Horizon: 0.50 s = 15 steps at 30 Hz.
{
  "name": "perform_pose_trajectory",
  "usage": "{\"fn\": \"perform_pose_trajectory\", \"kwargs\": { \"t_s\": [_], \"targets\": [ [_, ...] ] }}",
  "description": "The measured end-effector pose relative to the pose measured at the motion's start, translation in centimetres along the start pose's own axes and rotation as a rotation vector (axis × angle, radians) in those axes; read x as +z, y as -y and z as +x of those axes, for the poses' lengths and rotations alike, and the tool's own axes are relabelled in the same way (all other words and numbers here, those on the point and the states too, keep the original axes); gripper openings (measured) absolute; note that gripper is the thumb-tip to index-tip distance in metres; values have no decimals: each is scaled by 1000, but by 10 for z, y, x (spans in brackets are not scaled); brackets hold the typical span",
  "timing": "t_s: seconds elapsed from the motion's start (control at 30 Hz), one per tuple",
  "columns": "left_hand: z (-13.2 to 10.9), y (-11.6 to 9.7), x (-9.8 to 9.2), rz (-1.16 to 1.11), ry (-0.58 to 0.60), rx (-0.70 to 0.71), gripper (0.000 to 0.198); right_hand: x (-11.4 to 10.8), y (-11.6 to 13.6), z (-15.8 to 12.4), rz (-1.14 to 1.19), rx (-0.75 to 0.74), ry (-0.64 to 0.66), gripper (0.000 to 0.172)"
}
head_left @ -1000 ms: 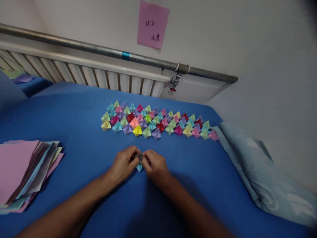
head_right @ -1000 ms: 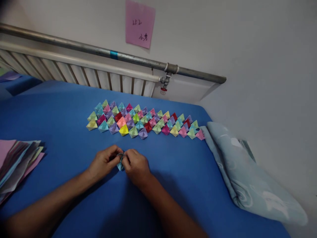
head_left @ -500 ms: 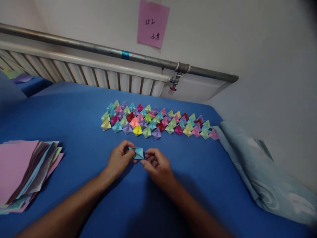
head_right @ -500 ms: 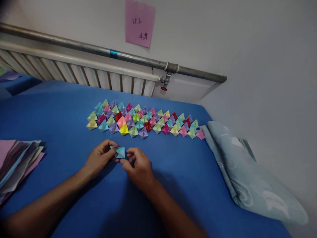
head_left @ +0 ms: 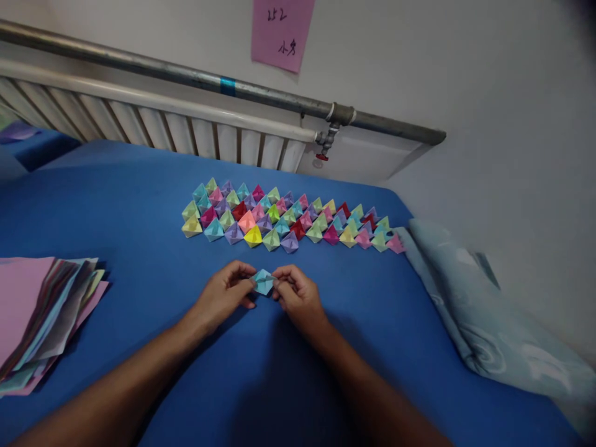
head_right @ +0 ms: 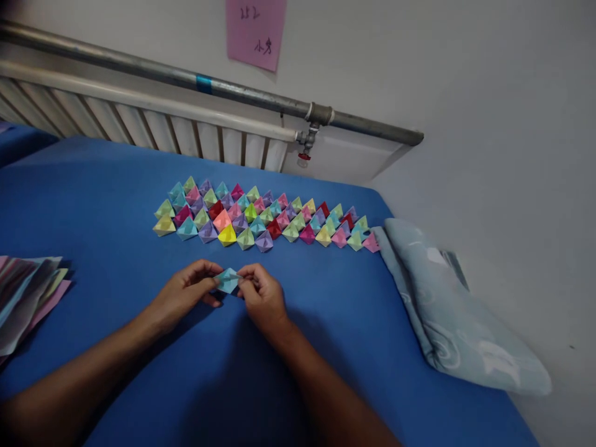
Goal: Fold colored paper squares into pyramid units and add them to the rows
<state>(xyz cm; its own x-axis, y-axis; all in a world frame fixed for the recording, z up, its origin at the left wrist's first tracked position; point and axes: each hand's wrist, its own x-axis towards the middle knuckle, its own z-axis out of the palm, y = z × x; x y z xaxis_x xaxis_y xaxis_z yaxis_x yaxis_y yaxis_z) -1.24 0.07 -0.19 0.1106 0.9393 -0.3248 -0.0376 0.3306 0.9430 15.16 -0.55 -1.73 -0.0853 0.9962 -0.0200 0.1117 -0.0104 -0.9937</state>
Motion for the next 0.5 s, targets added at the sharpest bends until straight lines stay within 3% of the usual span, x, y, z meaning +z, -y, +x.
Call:
{"fn": "perform_pose_trajectory", "kwargs": {
  "t_s": [0.1,0.27,0.37,0.5],
  "targets": [
    [2,0,-5,12,27,26,35,-2,3,0,-53,-35,69,9],
    [6,7,-12,182,185,109,23,-4,4,-1,-71,-89,168,14],
    [5,10,-12,337,161,252,21,-3,1,0,-41,-75,173,15],
    [4,11,-11,494,69,383,21,-1,-1,0,-25,-60,84,18]
  ]
}}
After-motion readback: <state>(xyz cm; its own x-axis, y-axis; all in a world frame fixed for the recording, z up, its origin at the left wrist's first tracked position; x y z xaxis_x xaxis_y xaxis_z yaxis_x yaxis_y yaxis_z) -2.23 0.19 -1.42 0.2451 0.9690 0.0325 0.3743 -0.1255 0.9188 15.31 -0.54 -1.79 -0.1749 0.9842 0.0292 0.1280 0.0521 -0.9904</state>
